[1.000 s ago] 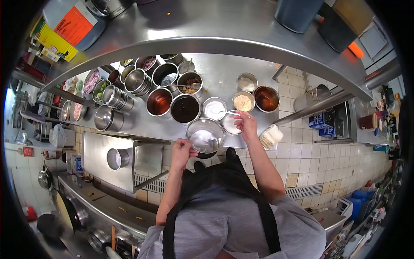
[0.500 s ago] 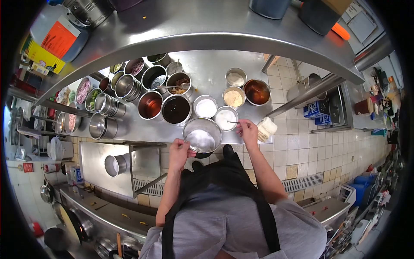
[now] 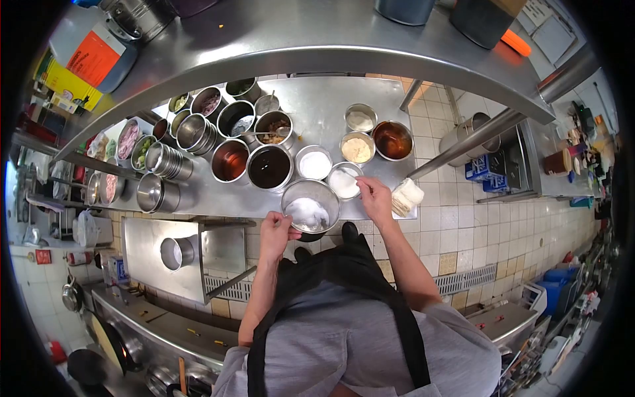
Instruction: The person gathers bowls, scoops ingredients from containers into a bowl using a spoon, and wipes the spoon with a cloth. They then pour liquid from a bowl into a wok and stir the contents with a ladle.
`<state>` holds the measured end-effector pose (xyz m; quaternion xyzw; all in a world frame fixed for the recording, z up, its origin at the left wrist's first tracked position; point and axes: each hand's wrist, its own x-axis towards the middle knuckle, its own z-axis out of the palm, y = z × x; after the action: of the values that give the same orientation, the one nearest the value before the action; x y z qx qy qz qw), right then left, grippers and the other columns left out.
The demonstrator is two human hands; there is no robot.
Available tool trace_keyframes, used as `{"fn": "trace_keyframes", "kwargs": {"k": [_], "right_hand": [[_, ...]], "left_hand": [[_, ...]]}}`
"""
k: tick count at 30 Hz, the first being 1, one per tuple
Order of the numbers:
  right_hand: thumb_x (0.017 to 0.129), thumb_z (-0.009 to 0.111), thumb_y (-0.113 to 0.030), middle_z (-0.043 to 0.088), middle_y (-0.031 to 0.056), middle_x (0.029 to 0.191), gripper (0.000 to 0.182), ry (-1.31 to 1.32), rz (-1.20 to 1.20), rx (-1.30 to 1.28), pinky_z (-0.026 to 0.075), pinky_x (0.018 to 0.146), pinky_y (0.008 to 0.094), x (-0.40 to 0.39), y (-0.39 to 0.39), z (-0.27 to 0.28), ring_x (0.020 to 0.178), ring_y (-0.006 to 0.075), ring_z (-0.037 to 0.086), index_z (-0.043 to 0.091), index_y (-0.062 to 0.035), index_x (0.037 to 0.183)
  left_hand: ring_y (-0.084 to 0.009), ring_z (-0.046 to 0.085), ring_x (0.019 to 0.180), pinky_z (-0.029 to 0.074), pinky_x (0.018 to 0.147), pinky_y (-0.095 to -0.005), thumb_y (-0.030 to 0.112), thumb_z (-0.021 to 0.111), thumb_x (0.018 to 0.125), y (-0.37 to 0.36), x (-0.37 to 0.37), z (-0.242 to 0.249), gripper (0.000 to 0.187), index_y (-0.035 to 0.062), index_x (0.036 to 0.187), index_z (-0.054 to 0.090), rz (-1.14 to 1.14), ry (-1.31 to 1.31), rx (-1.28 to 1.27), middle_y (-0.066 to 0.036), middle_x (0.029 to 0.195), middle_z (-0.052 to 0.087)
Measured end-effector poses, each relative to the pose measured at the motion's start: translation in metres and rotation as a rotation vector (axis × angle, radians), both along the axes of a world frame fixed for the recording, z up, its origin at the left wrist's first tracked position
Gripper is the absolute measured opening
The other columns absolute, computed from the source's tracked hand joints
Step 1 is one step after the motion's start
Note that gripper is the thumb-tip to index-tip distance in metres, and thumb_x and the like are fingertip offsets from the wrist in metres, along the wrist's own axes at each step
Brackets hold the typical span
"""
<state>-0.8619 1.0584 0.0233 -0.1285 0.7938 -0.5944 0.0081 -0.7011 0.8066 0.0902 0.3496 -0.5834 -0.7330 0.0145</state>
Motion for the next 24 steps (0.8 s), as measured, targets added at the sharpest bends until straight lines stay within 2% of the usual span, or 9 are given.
{"fn": "trace_keyframes", "kwargs": {"k": [4, 10, 13, 16, 19, 22, 24], "right_hand": [[0.101, 0.061, -0.016, 0.072, 0.0085, 0.089, 0.021, -0.470, -0.118, -0.244, 0.045, 0.050, 0.0251, 0.005, -0.006, -0.004, 0.062, 0.0136, 0.065, 0.072, -0.0010, 0.111], [0.102, 0.056, -0.018, 0.071, 0.0089, 0.087, 0.024, -0.774, -0.307, -0.540, 0.046, 0.050, 0.0227, 0.006, 0.021, -0.004, 0.059, 0.0113, 0.063, 0.069, -0.0005, 0.113], [0.102, 0.056, -0.017, 0.072, 0.0096, 0.088, 0.023, -0.724, -0.298, -0.567, 0.045, 0.050, 0.0223, 0.013, 0.029, 0.031, 0.059, 0.0107, 0.062, 0.069, 0.0002, 0.112], [0.102, 0.057, -0.015, 0.072, 0.0098, 0.089, 0.023, -0.599, -0.153, -0.485, 0.047, 0.052, 0.0233, 0.022, 0.028, 0.067, 0.059, 0.0121, 0.063, 0.069, 0.0010, 0.112], [0.102, 0.060, -0.018, 0.071, 0.0079, 0.087, 0.023, -0.229, -0.054, -0.232, 0.045, 0.050, 0.0225, 0.030, 0.016, 0.071, 0.059, 0.0109, 0.062, 0.069, -0.0003, 0.113], [0.099, 0.061, -0.012, 0.071, 0.0091, 0.087, 0.022, 0.187, -0.040, 0.216, 0.052, 0.056, 0.0261, 0.022, 0.011, 0.044, 0.061, 0.0149, 0.065, 0.070, 0.0035, 0.111], [0.101, 0.060, -0.014, 0.071, 0.0086, 0.086, 0.021, -0.143, -0.065, 0.046, 0.048, 0.052, 0.0259, 0.024, 0.004, 0.008, 0.060, 0.0136, 0.064, 0.069, 0.0010, 0.111]], "left_hand": [[-0.0198, 0.068, 0.061, 0.061, 0.055, -0.0314, 0.010, 0.064, 0.098, -0.002, 0.002, -0.002, 0.017, 0.0014, 0.095, 0.049, 0.007, 0.005, 0.015, -0.011, 0.086, 0.060], [-0.0206, 0.068, 0.061, 0.061, 0.053, -0.0310, 0.009, 0.062, 0.099, -0.004, 0.004, -0.007, 0.017, 0.0004, 0.096, 0.047, 0.008, 0.005, 0.015, -0.014, 0.087, 0.061], [-0.0209, 0.068, 0.060, 0.061, 0.053, -0.0313, 0.009, 0.062, 0.099, -0.006, 0.005, -0.012, 0.017, 0.0005, 0.096, 0.047, 0.008, 0.012, 0.022, -0.015, 0.087, 0.061], [-0.0197, 0.068, 0.061, 0.061, 0.054, -0.0311, 0.010, 0.063, 0.098, -0.003, 0.003, -0.002, 0.018, 0.0011, 0.096, 0.048, -0.003, 0.005, 0.028, -0.011, 0.085, 0.060], [-0.0197, 0.068, 0.062, 0.061, 0.054, -0.0310, 0.010, 0.063, 0.098, -0.003, 0.002, -0.003, 0.018, 0.0008, 0.095, 0.048, -0.020, 0.011, 0.016, -0.011, 0.084, 0.060], [-0.0196, 0.069, 0.062, 0.061, 0.054, -0.0311, 0.010, 0.063, 0.098, -0.004, 0.000, -0.005, 0.018, 0.0007, 0.094, 0.049, -0.026, 0.006, 0.002, -0.011, 0.084, 0.060], [-0.0196, 0.068, 0.062, 0.061, 0.054, -0.0310, 0.010, 0.063, 0.098, -0.004, 0.001, -0.005, 0.018, 0.0007, 0.094, 0.049, -0.029, 0.005, -0.002, -0.011, 0.084, 0.060]]}}
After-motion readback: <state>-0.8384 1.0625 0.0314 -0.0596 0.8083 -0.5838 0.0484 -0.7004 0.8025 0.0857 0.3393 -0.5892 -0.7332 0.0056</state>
